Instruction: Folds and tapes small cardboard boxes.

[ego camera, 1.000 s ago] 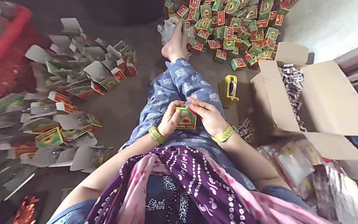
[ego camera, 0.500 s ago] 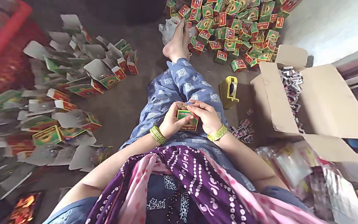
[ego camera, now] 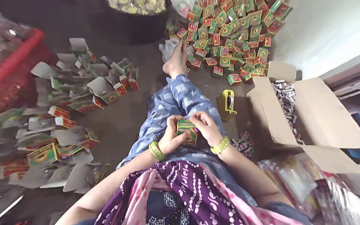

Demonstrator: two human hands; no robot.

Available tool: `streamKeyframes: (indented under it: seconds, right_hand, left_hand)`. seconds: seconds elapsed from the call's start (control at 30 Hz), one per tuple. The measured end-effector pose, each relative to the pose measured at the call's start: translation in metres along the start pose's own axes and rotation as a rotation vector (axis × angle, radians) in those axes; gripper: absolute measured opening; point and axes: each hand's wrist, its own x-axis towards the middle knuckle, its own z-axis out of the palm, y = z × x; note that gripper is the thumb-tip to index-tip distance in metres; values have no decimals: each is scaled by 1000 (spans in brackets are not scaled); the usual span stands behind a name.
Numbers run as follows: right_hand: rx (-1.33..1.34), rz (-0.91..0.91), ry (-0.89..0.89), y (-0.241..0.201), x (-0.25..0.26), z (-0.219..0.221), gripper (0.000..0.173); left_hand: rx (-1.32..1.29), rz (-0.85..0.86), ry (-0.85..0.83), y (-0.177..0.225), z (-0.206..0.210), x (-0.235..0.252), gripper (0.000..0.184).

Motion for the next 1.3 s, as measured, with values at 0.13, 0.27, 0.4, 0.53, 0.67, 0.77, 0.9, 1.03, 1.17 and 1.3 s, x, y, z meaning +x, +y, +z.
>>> streamKeyframes:
  seconds: [0.13,0.27,0.4,0.53,0.67,0.77,0.9,1.03,1.17,1.3]
  right_hand:
    - [-278,-64,-238,-3,-3,-11,49]
    - [-157,274,-451,-16,5,-21,46]
    - [-253,455,-425,-45,47,-48,44]
    - [80,26,276,-117,128,-113,44]
    - [415,-344,579,-185,176,-167,65]
    - [276,-280,483,-173,164,-144,61]
    - [-12,-54,119,-106,122,-80,50]
    - [-184,20,-202,-19,79,-31,48]
    - [-305,-155,-254,31,57,-18,36]
    - [-223,-166,-139,29,49,-18,31]
  left_hand:
    - [-223,-136,109,1,-6,4,57]
    - [-307,-345,246,4,-13,8,75]
    - [-268,-441,344,7,-10,13,46]
    - [-219,-383,283,7,-9,11,39]
    - [-183,-370,286,11,-6,11,38]
    - [-168,-345,281,8,-9,10,36]
    - [-168,-347,276,7,-10,11,33]
    - [-148,-330,269,6,-11,9,31]
    - [-48,-302,324,15,-22,15,34]
    - [84,-372,525,19,-61,13,42]
